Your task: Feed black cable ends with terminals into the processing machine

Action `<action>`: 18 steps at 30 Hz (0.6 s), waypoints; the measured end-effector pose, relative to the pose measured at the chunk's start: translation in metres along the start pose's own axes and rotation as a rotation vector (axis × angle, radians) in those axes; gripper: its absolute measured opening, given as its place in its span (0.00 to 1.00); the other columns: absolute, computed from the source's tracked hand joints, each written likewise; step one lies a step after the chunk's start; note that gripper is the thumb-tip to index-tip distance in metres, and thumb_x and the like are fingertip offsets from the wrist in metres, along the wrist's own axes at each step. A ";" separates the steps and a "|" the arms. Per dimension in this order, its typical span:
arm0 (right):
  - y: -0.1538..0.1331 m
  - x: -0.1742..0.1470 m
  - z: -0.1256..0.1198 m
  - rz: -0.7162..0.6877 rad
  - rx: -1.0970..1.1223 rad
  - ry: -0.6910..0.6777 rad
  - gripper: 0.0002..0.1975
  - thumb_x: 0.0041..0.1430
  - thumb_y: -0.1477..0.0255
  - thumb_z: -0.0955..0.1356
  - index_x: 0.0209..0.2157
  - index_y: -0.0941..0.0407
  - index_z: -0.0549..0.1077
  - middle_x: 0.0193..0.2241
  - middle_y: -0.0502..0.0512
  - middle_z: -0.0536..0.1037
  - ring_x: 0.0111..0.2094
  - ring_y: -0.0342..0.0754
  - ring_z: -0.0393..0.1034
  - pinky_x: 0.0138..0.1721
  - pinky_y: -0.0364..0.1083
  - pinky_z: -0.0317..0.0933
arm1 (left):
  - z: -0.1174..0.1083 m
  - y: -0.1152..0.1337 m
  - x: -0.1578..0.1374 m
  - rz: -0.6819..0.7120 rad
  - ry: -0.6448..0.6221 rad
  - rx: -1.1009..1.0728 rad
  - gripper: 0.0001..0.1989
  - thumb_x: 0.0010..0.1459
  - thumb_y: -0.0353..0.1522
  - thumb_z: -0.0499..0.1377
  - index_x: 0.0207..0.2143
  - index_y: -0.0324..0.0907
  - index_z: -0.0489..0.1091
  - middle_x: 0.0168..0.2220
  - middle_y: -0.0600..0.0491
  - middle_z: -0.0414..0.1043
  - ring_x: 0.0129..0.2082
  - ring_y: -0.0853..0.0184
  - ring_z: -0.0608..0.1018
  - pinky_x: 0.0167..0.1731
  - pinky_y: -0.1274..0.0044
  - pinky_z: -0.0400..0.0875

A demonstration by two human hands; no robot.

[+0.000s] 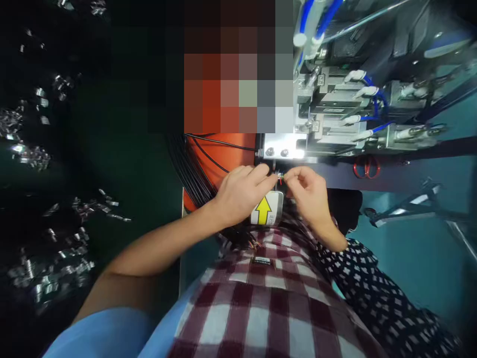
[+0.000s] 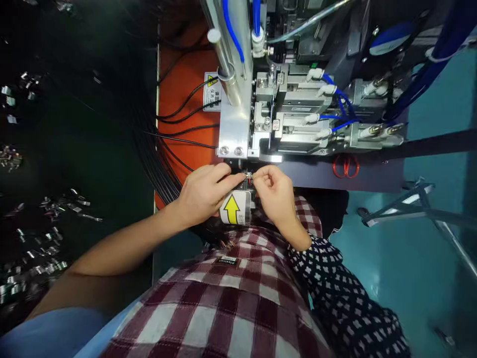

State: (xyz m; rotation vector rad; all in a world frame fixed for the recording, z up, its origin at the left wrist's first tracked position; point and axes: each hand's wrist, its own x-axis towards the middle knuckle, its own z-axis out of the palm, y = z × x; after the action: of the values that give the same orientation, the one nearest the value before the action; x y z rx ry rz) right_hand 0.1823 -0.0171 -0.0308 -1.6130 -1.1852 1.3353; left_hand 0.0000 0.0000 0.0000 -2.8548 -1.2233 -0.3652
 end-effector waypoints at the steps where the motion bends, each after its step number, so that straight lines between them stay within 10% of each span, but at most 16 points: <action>1: -0.001 -0.001 -0.004 -0.012 -0.049 0.020 0.05 0.57 0.72 0.67 0.28 0.56 0.72 0.23 0.47 0.72 0.20 0.40 0.64 0.23 0.41 0.60 | 0.001 -0.001 0.000 0.007 -0.004 -0.019 0.13 0.67 0.31 0.50 0.44 0.41 0.74 0.30 0.51 0.71 0.27 0.66 0.71 0.27 0.75 0.65; 18: 0.000 -0.006 0.002 -0.393 -0.333 0.185 0.04 0.62 0.72 0.67 0.33 0.56 0.73 0.29 0.51 0.75 0.29 0.44 0.68 0.33 0.46 0.62 | 0.005 -0.002 -0.002 -0.001 0.008 -0.065 0.15 0.68 0.32 0.48 0.44 0.42 0.74 0.33 0.51 0.73 0.28 0.66 0.72 0.28 0.74 0.65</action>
State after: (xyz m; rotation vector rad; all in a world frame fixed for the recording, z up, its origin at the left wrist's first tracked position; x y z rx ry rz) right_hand 0.1800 -0.0234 -0.0293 -1.5774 -1.5692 0.7549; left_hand -0.0017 0.0010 -0.0051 -2.9035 -1.2344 -0.4240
